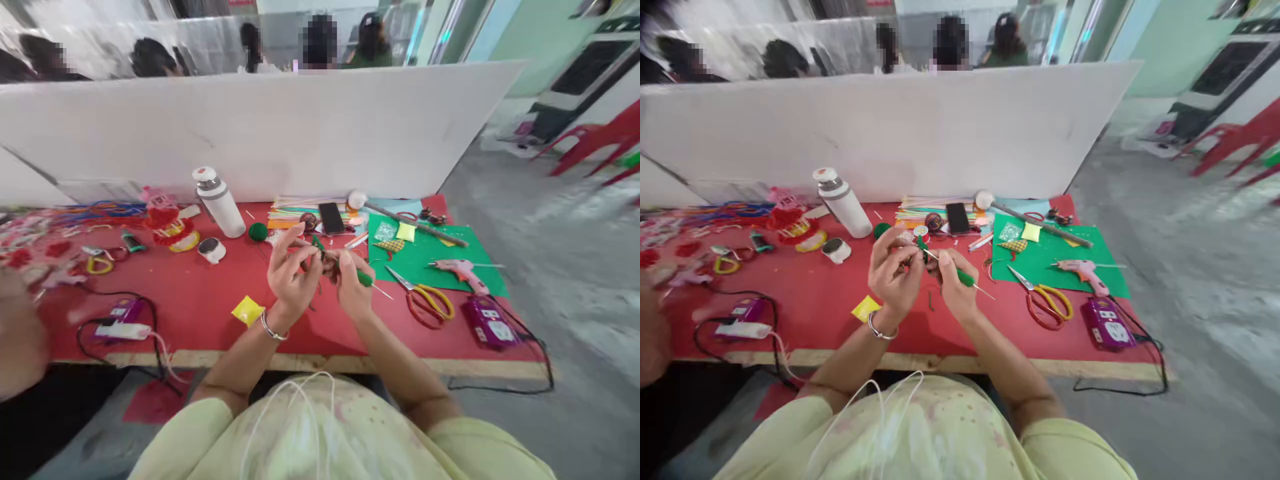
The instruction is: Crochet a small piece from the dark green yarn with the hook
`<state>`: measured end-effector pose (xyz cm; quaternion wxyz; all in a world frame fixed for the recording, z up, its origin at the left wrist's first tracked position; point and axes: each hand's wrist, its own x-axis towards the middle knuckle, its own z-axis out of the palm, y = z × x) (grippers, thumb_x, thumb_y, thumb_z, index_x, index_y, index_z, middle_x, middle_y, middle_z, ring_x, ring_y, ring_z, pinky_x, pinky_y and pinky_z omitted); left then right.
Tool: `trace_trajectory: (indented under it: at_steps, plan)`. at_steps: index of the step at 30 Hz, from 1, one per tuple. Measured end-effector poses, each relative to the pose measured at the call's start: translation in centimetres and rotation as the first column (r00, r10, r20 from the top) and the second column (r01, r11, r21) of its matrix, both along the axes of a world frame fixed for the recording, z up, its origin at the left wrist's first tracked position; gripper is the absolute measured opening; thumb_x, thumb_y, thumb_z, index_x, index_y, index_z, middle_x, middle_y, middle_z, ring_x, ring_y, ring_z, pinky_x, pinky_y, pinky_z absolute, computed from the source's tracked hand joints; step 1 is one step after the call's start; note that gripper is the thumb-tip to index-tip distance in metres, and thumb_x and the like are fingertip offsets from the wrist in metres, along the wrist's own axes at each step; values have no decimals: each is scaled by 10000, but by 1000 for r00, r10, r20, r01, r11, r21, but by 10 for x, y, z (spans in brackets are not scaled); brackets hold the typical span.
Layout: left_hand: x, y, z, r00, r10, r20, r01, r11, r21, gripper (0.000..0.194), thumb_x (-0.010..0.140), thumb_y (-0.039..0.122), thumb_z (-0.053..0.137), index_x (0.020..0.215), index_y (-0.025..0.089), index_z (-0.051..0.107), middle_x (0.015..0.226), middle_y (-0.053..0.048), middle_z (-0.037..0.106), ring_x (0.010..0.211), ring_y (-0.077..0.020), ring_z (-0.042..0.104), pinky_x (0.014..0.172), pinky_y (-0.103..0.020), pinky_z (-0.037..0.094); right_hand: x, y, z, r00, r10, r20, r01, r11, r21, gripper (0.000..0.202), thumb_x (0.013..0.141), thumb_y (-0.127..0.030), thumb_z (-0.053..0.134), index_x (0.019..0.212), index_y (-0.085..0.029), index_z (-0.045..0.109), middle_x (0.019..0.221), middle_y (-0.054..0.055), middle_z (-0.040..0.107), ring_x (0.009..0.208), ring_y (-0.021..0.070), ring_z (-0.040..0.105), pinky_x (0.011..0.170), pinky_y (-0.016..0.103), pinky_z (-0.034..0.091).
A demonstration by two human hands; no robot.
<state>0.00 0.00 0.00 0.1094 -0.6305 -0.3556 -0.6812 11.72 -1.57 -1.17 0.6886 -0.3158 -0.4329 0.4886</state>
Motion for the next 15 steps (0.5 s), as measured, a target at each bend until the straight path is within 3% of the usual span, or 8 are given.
trace_trajectory:
  at_steps: [5, 10, 15]
  plan:
    - [0, -5, 3, 1000, 12, -1, -12, 1000, -14, 69, 914, 142, 735, 887, 202, 756, 1300, -115, 762, 872, -153, 733, 744, -298, 620, -1, -1, 1, 996, -72, 53, 71, 997, 19, 481, 914, -676, 696, 882, -215, 829, 684, 12, 701, 547, 116, 565, 490, 258, 455]
    - [0, -9, 3, 999, -28, 17, 28, 998, -53, 61, 894, 147, 740, 896, 205, 758, 1331, -118, 741, 867, -151, 724, 648, -260, 589, 1, -1, -1, 989, -110, 96, 101, 991, 93, 446, 950, -638, 673, 903, -222, 829, 720, 16, 705, 549, 109, 560, 480, 259, 433]
    - [1, -14, 7, 993, -104, 59, 113, 979, -170, 56, 907, 172, 723, 887, 209, 760, 1000, -57, 798, 755, -130, 709, 628, -239, 566, 6, 2, -7, 990, -117, 83, 105, 985, 135, 374, 973, -568, 682, 940, -233, 846, 760, 26, 741, 601, 128, 612, 521, 273, 458]
